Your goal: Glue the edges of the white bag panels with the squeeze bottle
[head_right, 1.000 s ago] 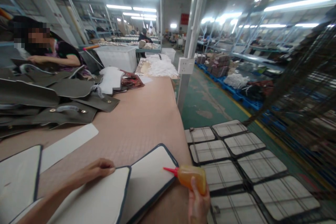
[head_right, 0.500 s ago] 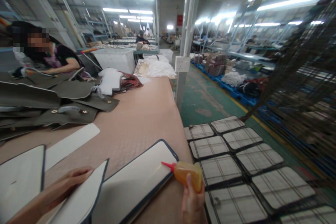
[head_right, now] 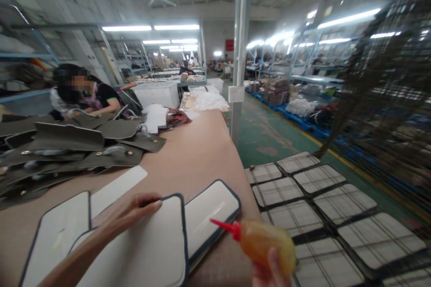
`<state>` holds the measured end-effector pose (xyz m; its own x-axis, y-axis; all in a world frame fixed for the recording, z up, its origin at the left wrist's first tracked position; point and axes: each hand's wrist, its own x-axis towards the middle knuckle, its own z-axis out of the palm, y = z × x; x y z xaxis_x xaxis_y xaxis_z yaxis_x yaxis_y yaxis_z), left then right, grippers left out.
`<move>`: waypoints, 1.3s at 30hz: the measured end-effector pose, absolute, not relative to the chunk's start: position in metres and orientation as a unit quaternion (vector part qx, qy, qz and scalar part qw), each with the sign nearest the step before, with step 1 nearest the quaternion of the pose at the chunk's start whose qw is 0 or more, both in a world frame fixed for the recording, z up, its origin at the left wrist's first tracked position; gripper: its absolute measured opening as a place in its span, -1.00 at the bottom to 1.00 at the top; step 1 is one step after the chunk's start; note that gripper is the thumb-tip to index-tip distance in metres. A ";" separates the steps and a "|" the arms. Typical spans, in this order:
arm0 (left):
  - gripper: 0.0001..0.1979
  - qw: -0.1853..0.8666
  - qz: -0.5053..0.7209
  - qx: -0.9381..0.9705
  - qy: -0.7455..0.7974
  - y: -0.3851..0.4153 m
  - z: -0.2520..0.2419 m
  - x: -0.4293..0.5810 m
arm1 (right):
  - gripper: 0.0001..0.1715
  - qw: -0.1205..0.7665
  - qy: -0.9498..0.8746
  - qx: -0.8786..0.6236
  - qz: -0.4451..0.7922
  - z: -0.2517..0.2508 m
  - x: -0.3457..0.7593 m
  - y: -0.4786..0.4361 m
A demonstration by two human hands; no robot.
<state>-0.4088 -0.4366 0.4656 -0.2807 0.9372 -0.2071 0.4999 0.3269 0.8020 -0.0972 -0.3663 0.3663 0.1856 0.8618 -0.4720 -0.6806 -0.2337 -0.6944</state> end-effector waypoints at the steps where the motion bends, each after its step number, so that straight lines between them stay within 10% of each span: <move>1: -0.54 0.353 0.306 0.522 0.714 -0.427 0.471 -0.404 | -0.39 0.629 -0.083 -0.459 0.622 0.387 -0.083 -0.351; 10: -0.62 0.384 0.232 0.695 0.563 -0.338 0.507 -0.363 | -0.05 0.706 -0.193 -0.418 0.538 0.503 -0.047 -0.297; 24: -0.66 0.403 0.225 0.738 0.492 -0.276 0.527 -0.348 | -0.22 0.699 -0.381 -0.364 0.483 0.501 -0.028 -0.269; 39: -0.57 0.454 0.255 0.709 0.476 -0.261 0.527 -0.338 | 0.09 0.677 -0.344 -0.417 0.498 0.520 -0.020 -0.278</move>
<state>-0.3376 -0.2610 0.5273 0.4172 0.9061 -0.0703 0.4431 -0.1352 0.8862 -0.0200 -0.2776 0.5202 0.2662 0.9626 0.0505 -0.3879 0.1549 -0.9086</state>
